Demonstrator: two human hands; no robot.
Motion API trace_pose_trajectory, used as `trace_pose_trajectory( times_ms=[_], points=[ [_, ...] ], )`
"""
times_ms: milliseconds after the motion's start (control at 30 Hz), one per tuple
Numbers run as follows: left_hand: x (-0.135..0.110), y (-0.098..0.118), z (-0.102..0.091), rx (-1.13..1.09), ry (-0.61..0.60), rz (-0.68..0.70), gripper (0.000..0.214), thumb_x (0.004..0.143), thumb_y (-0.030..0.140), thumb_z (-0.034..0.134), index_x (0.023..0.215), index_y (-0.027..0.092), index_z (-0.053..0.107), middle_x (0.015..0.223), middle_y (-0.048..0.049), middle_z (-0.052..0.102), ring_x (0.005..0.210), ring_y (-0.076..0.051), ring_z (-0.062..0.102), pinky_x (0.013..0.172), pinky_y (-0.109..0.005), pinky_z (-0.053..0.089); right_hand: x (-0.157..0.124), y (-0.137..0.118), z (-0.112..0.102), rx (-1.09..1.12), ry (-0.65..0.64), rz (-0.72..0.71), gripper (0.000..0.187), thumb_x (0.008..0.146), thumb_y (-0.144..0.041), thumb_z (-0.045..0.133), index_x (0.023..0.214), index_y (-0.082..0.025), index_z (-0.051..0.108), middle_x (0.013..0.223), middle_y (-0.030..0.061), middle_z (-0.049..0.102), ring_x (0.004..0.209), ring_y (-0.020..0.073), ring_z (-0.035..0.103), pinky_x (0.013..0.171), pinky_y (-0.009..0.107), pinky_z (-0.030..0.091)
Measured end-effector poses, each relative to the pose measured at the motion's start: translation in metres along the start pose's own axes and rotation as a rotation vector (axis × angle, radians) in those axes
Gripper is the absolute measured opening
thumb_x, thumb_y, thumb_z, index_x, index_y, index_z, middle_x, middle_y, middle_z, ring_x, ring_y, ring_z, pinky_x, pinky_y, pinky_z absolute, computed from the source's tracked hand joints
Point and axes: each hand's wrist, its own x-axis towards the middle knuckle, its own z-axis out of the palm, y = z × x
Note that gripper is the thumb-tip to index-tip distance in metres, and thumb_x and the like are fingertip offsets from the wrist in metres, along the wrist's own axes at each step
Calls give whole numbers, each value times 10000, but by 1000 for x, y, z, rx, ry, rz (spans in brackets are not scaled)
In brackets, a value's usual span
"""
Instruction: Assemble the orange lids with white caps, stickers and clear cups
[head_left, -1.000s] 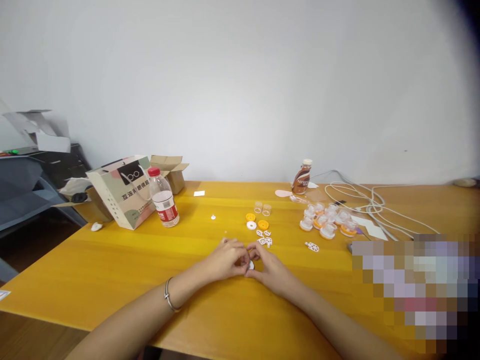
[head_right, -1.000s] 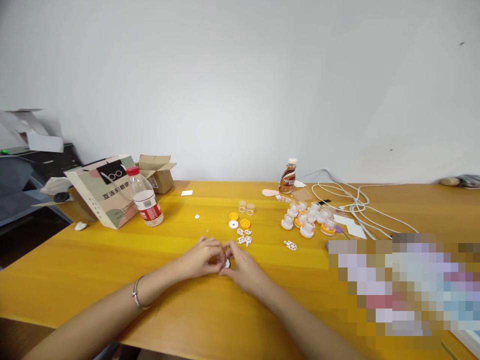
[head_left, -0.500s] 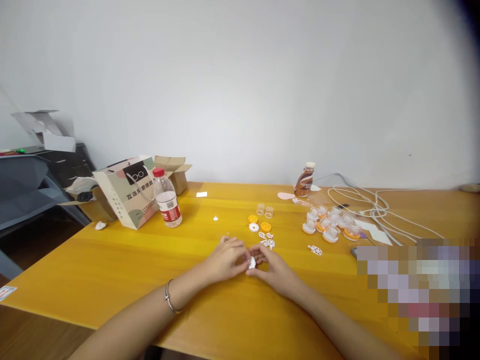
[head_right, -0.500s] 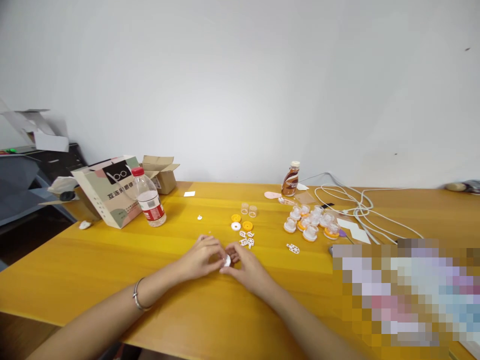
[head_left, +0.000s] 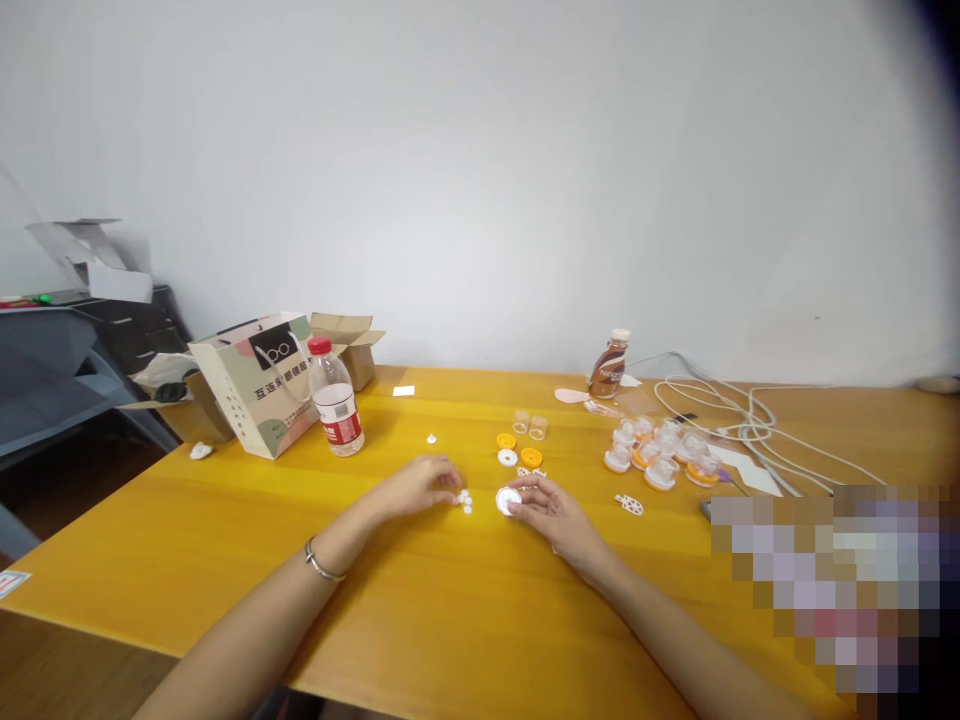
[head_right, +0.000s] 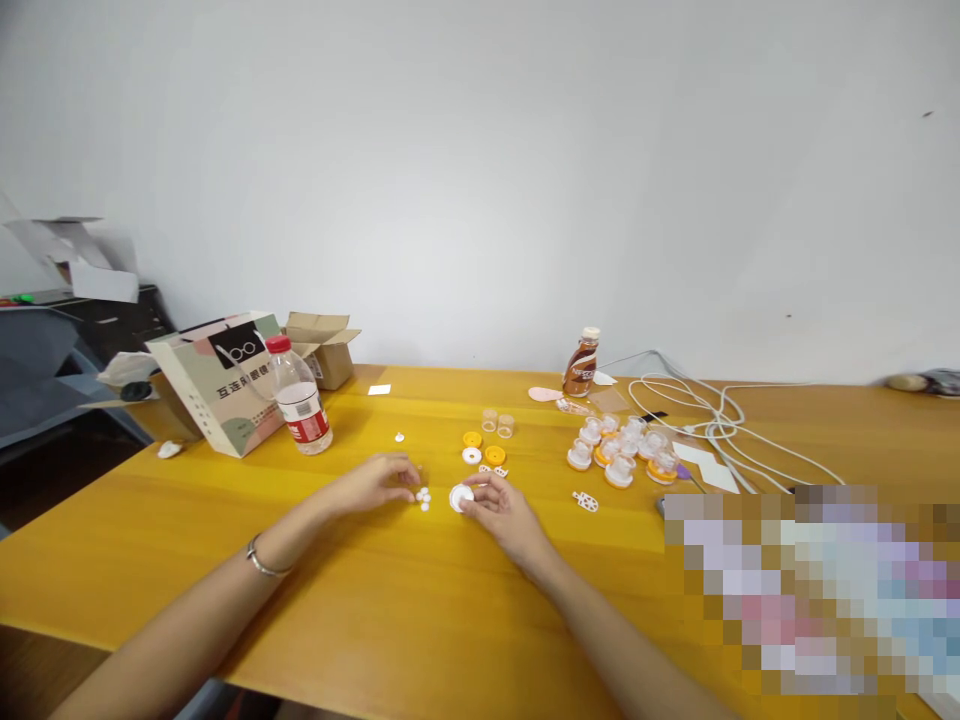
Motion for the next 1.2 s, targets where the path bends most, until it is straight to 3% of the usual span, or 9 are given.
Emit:
trace_pose_trajectory(
  times_ms=[333, 600, 833, 1033, 1200],
  points=[
    [2, 1, 18, 81, 9, -36, 103, 780, 229, 537, 805, 155, 605, 775, -22, 609, 706, -120, 564, 658, -208, 421, 2, 3, 2, 46, -7, 13, 348, 619, -371, 694, 870, -206, 518, 755, 2, 630, 756, 167, 611, 789, 322, 448],
    [1, 3, 16, 481, 62, 92, 136, 799, 174, 467, 782, 174, 602, 736, -25, 583, 646, -112, 542, 587, -191, 392, 0, 1, 1, 66, -26, 34, 381, 615, -368, 699, 909, -206, 517, 812, 22, 640, 799, 174, 605, 818, 338, 432],
    [2, 31, 32, 475, 363, 374, 147, 849, 221, 429, 852, 158, 562, 764, -35, 582, 694, -118, 506, 645, -230, 378, -1, 4, 5, 125, -70, 30, 386, 599, -342, 720, 915, -212, 543, 826, 20, 649, 792, 177, 601, 809, 347, 431],
    [0, 45, 37, 688, 363, 502, 213, 868, 188, 403, 688, 147, 508, 665, -14, 530, 634, -115, 441, 610, -274, 293, 0, 5, 6, 211, -94, -32, 352, 624, -286, 712, 939, -226, 568, 849, 19, 652, 809, 167, 592, 820, 333, 422],
    [-2, 46, 32, 724, 297, 531, 180, 874, 156, 389, 750, 151, 519, 734, -20, 553, 676, -114, 436, 639, -286, 269, -2, 0, 6, 232, -75, -3, 328, 610, -266, 722, 904, -218, 584, 813, 16, 664, 783, 167, 601, 817, 338, 420]
  ],
)
